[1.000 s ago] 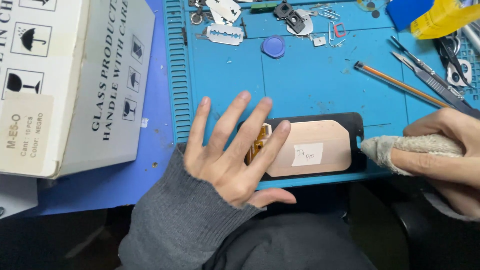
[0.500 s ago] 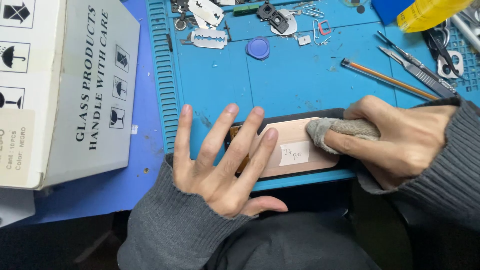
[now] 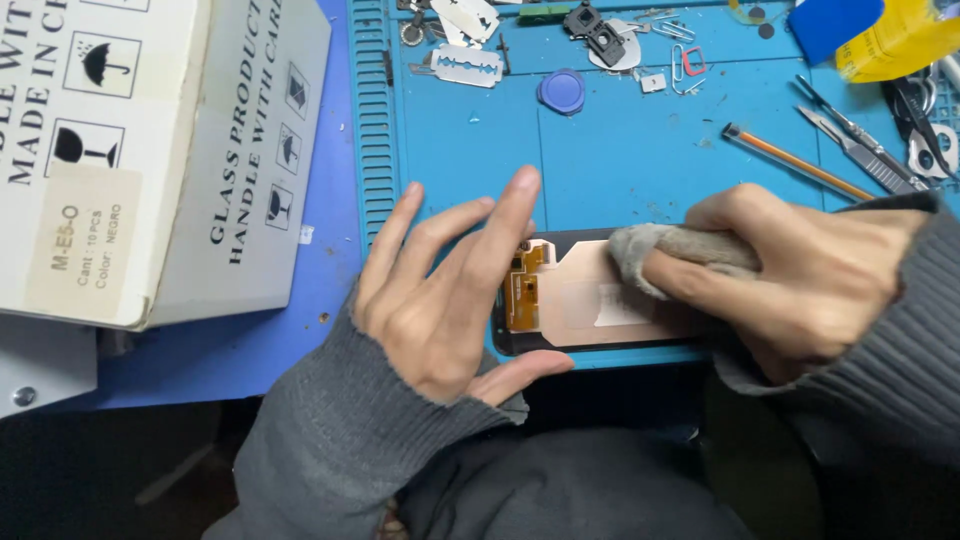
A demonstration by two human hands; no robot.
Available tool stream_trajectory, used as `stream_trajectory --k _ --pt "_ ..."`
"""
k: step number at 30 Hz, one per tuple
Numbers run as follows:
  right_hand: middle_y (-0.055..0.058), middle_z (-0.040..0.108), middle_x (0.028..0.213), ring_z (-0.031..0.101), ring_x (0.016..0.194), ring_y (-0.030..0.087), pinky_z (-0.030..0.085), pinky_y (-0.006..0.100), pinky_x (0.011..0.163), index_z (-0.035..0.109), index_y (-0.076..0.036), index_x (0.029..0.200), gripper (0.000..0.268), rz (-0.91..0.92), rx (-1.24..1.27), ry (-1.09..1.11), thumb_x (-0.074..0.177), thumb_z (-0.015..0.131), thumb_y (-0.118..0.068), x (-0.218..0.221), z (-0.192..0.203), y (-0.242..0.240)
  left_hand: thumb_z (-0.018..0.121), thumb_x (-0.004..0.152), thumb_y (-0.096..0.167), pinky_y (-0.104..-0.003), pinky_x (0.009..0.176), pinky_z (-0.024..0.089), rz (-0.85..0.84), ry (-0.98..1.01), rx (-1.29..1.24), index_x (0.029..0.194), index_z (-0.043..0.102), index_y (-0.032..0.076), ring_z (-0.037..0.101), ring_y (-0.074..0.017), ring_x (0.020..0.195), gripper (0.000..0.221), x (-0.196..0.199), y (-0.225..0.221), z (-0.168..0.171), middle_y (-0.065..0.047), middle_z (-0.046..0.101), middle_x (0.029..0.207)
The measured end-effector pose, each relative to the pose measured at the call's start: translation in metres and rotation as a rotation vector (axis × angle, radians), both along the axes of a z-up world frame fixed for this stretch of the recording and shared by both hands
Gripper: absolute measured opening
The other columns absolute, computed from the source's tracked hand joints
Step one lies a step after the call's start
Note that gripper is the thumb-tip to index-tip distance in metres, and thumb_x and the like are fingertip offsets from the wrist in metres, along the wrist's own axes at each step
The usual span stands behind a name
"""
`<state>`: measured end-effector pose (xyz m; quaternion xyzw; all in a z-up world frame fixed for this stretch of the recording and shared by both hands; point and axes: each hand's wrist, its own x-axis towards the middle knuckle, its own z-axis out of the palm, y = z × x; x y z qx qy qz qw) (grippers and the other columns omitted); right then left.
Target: Applying a sticker to a phone component, marking it with a pen, and cleaning the surface with a cloth
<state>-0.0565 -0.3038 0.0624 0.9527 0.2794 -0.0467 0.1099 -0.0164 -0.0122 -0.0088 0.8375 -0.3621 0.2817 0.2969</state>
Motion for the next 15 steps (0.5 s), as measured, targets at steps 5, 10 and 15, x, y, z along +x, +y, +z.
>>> stream_trajectory --k 5,10,15 --pt "0.007 0.061 0.101 0.062 0.06 0.019 0.041 0.036 0.036 0.071 -0.023 0.122 0.026 0.212 0.213 -0.191 0.105 0.052 -0.019 0.014 -0.004 0.05 0.027 0.104 0.068 -0.057 0.117 0.056 0.008 0.086 -0.131 0.146 0.053 -0.002 0.08 -0.0176 0.094 0.086 0.0 -0.003 0.006 -0.005 0.085 0.114" --pt "0.006 0.047 0.083 0.051 0.049 0.021 0.035 0.039 0.033 0.069 -0.022 0.109 0.017 0.262 0.232 -0.146 0.108 0.052 -0.025 0.017 -0.001 0.053 0.071 0.093 0.073 -0.067 0.131 0.044 -0.052 0.253 0.007 0.163 0.031 0.006 0.07 -0.0186 0.116 0.105 -0.002 0.012 0.001 0.004 0.082 0.121" --pt "0.0 0.061 0.108 0.069 0.07 0.015 0.047 0.037 0.039 0.071 -0.035 0.116 0.025 0.216 0.249 0.024 0.099 0.054 -0.043 0.02 -0.001 0.059 0.106 0.079 0.064 -0.065 0.13 0.045 -0.071 0.301 0.015 0.163 0.03 0.007 0.067 -0.0177 0.113 0.127 -0.002 0.018 0.007 0.006 0.08 0.121"
